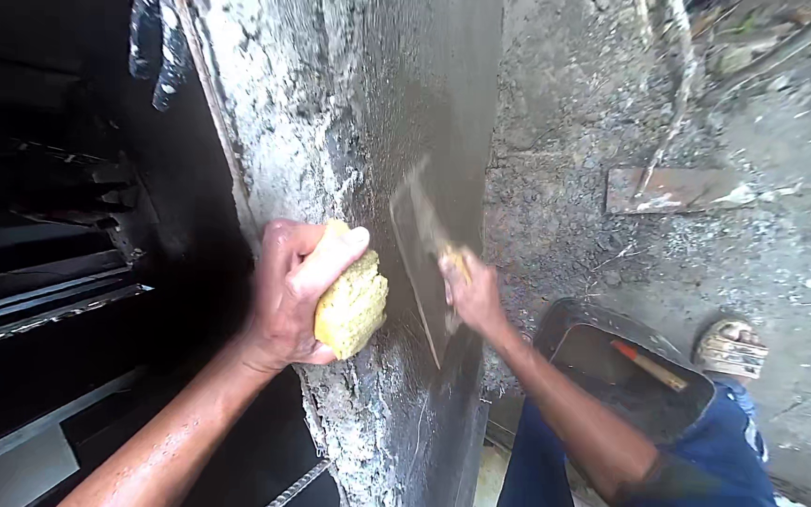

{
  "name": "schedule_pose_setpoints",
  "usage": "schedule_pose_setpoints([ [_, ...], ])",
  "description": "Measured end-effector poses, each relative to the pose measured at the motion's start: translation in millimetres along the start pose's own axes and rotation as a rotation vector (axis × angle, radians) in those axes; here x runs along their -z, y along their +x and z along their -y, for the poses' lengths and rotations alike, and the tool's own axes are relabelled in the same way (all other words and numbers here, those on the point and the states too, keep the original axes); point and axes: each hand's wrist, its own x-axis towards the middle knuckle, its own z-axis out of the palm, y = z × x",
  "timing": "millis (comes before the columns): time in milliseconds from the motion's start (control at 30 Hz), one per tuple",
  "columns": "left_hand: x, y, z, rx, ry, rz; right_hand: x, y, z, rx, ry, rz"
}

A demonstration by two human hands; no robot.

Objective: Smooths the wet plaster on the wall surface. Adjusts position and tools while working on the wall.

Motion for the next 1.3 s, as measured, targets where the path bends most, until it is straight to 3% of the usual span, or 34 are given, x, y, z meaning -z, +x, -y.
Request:
schedule_pose_setpoints([
  [100,-0.5,-2.1,0.7,0.001,0.014,0.002,-7.1,-38.5,-76.8,-0.202,0.022,0.006],
  [167,-0.5,-2.2,2.1,-0.005,0.023,0.000,1.9,-6.6,-91.2,-0.359,0.024,0.018],
  [267,0.9,-1.8,1.6,-0.001,0.006,0.018,13.2,74.8,-65.7,-0.261,-0.026,-0.009],
  [333,0.0,0.6,0.4,0.003,-0.008,0.029,18.6,103.5,-16.6,-0.106,-0.041,-0.064],
  [433,-1.4,0.5,-1.3,-0.005,-0.012,0.010,14.1,52.2,26.0,0.085,-0.008,-0.038],
  [567,0.4,-1.7,1.4,0.009,0.007,0.015,-10.3,-40.7,-60.7,0.032,-0.038,-0.025],
  [633,0.1,-1.2,2.0,0.009,0.013,0.011,-4.3,-32.4,-95.5,-0.152,-0.068,-0.017],
  [733,1.1,0.4,3.5,0.003,0.010,0.016,12.4,41.5,-85.1,-0.296,-0.084,0.009],
  [833,0.3,0.7,-1.1,-0.005,0.012,0.031,16.8,71.3,-32.7,-0.068,-0.069,-0.050],
  [933,-2.5,4.1,-3.6,-0.017,0.036,0.013,9.6,26.0,-0.8,0.071,-0.066,-0.041],
  [1067,-3.4,2.3,-4.3,-0.009,0.020,0.007,-8.4,-54.7,-88.7,-0.040,-0.061,0.010],
  [1133,-3.0,3.3,-2.0,-0.018,0.032,0.009,-0.1,-34.7,-111.6,-0.208,-0.037,0.028],
  [1200,-1.2,2.8,-2.0,-0.020,0.043,0.029,10.2,16.1,-107.5,-0.352,0.021,0.062],
  [1300,0.8,2.8,-1.8,-0.015,0.052,0.031,13.1,88.2,-77.2,-0.284,-0.005,-0.020],
])
